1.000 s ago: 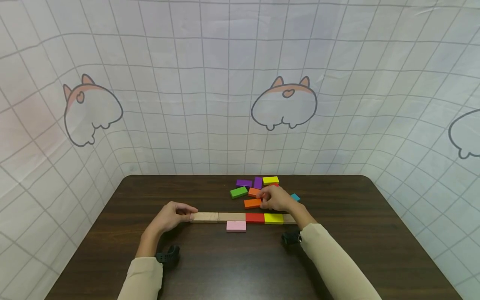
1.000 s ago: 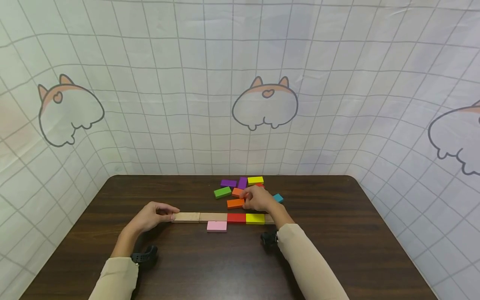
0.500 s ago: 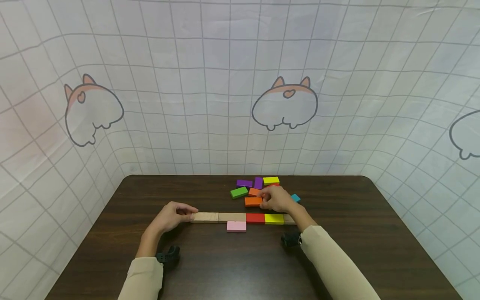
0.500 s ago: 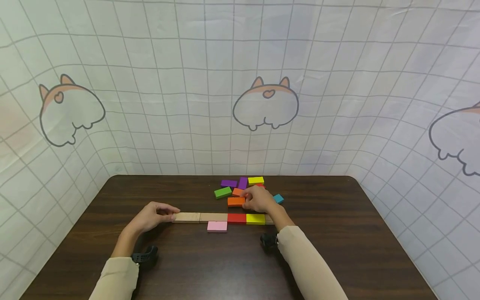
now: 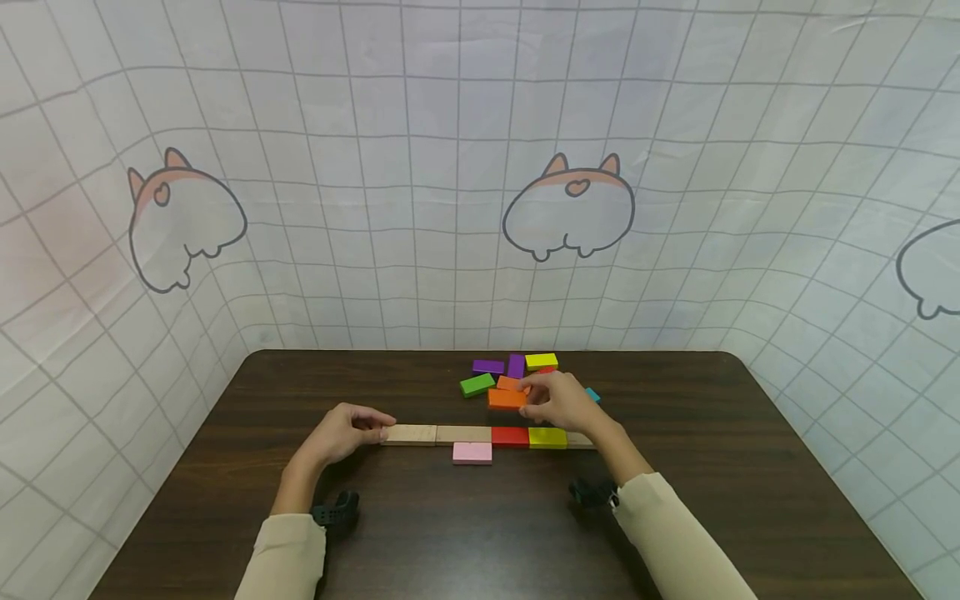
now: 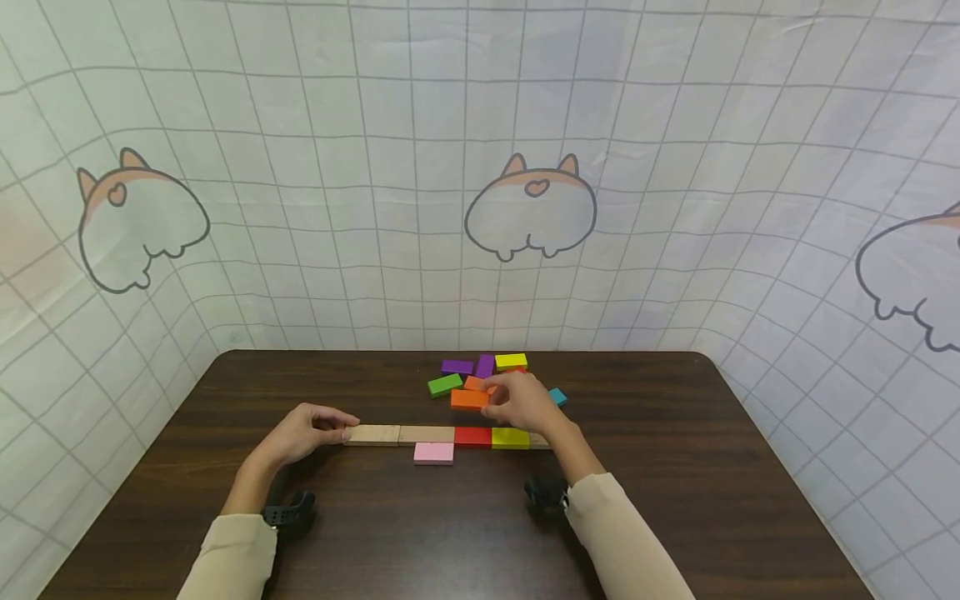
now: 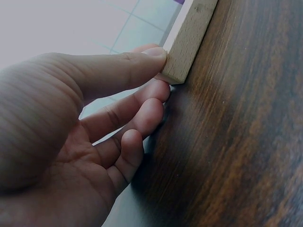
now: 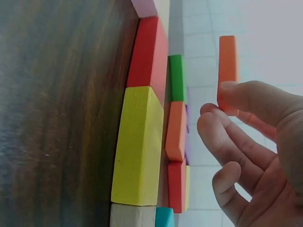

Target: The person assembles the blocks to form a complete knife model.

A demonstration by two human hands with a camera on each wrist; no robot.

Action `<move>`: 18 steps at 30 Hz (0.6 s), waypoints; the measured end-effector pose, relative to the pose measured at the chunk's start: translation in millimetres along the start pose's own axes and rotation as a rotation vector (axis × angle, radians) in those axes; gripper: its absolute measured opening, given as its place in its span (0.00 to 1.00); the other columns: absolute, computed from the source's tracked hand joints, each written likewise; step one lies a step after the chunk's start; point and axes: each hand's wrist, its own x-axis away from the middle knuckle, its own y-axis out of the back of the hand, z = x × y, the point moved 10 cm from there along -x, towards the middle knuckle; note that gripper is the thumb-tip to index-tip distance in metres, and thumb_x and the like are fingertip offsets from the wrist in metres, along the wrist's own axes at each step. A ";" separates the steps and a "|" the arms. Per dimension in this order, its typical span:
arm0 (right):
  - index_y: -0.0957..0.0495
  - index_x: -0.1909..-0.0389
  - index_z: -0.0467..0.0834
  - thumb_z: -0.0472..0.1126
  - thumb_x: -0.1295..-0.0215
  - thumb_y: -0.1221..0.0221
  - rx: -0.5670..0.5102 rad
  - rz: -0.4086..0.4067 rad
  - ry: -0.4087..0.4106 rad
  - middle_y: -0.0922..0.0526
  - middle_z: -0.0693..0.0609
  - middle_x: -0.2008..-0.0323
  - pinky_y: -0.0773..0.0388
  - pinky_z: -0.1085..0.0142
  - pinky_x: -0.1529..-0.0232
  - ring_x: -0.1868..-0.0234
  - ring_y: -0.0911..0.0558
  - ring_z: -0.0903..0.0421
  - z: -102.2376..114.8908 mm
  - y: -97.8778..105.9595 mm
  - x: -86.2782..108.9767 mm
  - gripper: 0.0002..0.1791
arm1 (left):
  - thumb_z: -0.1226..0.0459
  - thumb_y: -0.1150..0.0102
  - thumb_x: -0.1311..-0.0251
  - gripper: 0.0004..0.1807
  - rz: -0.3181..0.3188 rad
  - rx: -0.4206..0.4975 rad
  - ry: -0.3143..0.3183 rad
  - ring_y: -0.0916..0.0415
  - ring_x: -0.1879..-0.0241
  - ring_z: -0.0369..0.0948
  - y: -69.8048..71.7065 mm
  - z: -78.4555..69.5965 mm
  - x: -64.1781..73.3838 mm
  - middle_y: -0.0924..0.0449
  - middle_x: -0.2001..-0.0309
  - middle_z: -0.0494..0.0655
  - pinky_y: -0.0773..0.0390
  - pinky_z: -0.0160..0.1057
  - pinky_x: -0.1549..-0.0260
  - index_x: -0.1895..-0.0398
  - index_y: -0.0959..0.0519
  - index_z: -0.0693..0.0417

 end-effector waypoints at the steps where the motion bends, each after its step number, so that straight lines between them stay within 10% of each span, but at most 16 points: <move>1: 0.17 0.44 0.41 0.40 0.36 0.31 -0.005 -0.005 -0.001 0.11 0.52 0.67 0.20 0.65 0.69 0.74 0.16 0.58 0.3 0.3 2.8 0.19 | 0.63 0.32 0.36 0.10 0.000 0.000 0.001 0.25 0.65 0.42 0.0 0.3 0.1 0.15 0.63 0.47 0.26 0.41 0.62 0.53 0.11 0.50; 18: 0.16 0.48 0.45 0.40 0.37 0.30 0.007 0.040 0.024 0.14 0.55 0.67 0.24 0.68 0.73 0.74 0.22 0.61 -4.1 -14.2 47.2 0.16 | 0.63 0.31 0.36 0.10 -0.001 0.002 -0.004 0.25 0.65 0.41 0.6 2.6 -0.7 0.15 0.64 0.46 0.26 0.41 0.62 0.53 0.10 0.49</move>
